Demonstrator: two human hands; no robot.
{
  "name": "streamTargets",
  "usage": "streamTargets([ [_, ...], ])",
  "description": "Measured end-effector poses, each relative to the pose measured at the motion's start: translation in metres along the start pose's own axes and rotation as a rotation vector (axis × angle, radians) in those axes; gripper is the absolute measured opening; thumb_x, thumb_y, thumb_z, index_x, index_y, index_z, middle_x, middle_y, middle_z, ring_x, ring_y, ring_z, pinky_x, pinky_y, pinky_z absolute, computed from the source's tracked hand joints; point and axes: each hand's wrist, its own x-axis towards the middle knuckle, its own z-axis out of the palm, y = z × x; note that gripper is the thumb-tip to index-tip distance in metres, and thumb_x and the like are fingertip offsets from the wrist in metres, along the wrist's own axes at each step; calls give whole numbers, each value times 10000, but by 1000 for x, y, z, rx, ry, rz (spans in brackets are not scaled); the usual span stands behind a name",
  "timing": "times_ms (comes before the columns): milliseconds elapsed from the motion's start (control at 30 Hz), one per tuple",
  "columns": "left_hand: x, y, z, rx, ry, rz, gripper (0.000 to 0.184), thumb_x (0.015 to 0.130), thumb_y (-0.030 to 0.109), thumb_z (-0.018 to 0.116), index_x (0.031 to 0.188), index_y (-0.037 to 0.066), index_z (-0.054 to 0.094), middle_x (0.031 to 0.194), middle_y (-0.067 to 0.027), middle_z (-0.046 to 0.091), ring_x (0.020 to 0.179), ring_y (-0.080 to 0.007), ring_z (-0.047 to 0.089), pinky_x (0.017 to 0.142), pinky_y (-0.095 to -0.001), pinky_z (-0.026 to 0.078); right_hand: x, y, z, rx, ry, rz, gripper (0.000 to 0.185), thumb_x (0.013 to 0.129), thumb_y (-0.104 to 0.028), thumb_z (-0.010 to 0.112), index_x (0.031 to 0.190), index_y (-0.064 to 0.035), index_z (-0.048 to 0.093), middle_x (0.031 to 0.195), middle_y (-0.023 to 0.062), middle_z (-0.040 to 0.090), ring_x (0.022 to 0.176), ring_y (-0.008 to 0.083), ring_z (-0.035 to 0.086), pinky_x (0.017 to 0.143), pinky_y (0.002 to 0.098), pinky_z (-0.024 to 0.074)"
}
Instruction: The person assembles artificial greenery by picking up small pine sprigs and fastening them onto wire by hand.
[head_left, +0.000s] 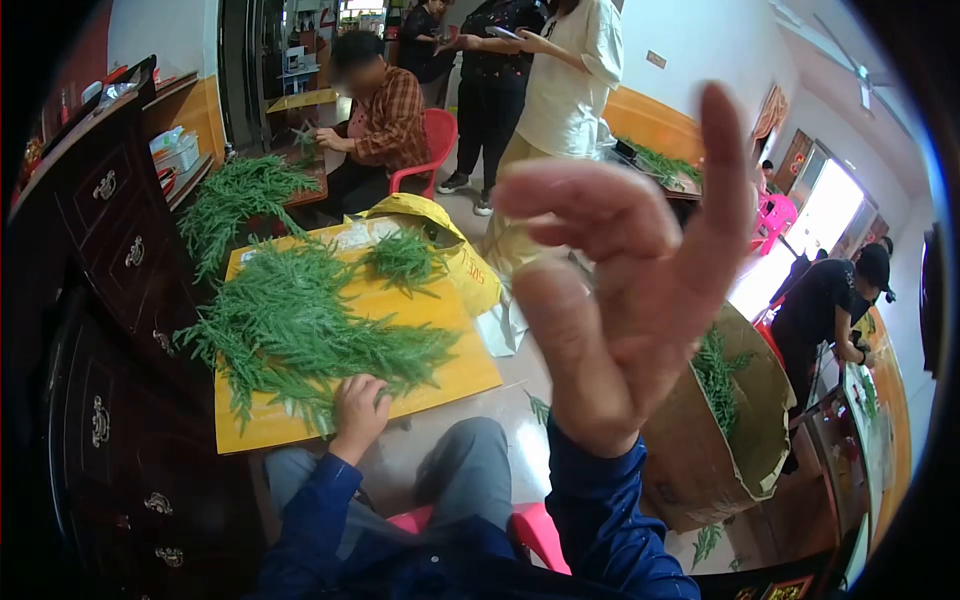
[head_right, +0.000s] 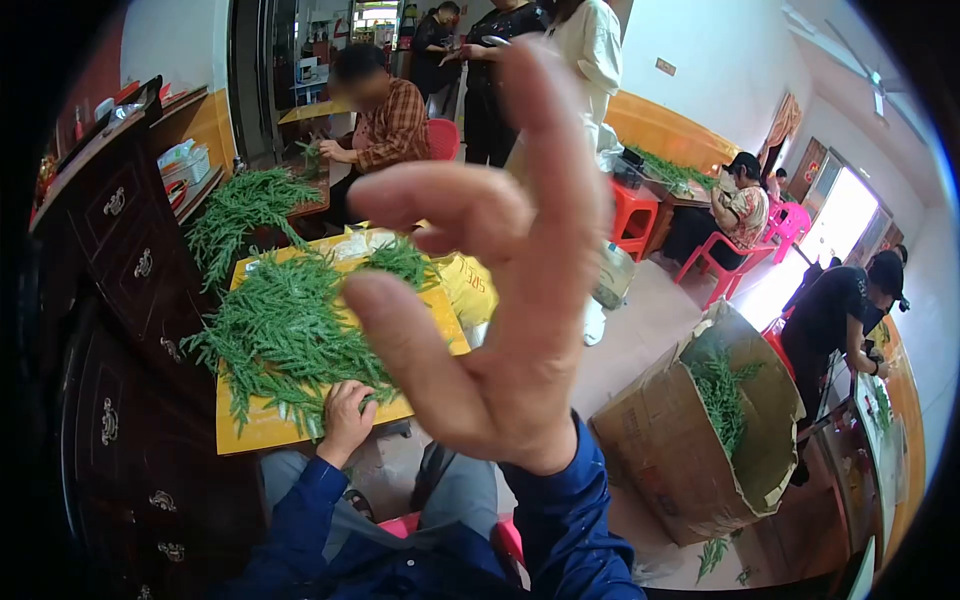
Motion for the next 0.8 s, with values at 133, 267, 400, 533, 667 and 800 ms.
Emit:
streamTargets([
  [133, -3, -4, 2, 12, 7, 0, 154, 719, 116, 642, 865, 67, 643, 899, -79, 583, 901, -296, 532, 802, -411, 421, 24, 7, -39, -4, 121, -221, 565, 872, -20, 514, 1382, -37, 273, 1076, 253, 591, 937, 333, 626, 776, 339, 533],
  [267, -1, -2, 0, 0, 19, 1, 152, 723, 109, 631, 861, 44, 637, 892, -103, 582, 886, -309, 532, 799, -409, 424, 49, 1, -78, 37, 110, -454, 384, 911, 46, 432, 1285, -44, 445, 1168, 310, 550, 1017, 429, 605, 807, 397, 558],
  [400, -2, -1, -2, 2, 11, -5, 156, 730, 113, 625, 869, 44, 639, 893, -105, 581, 887, -308, 530, 803, -412, 422, 60, -23, -69, -59, 279, -441, 365, 923, -50, 463, 1281, -97, 414, 1286, 237, 471, 1148, 409, 499, 932, 458, 459],
  [533, -2, -2, 0, 4, 20, 1, 159, 730, 114, 624, 872, 43, 638, 896, -106, 581, 890, -310, 530, 807, -412, 421, 47, -28, -68, -63, 227, -446, 439, 948, -169, 455, 1364, -147, 313, 1366, 177, 417, 1247, 359, 416, 1023, 475, 376],
  [667, -3, -3, 0, 3, 9, -8, 159, 729, 114, 626, 872, 44, 638, 901, -104, 581, 897, -311, 531, 811, -412, 422, 42, -11, -93, -8, 163, -451, 280, 926, 10, 429, 1184, -8, 535, 1173, 283, 565, 1054, 435, 587, 880, 470, 524],
  [800, -2, -2, 0, 3, 6, -10, 159, 728, 113, 631, 871, 45, 639, 901, -104, 580, 901, -310, 531, 810, -411, 424, 28, -1, -91, 22, 115, -367, 317, 947, -28, 408, 1259, -9, 466, 1153, 274, 574, 1057, 399, 596, 875, 433, 527],
])
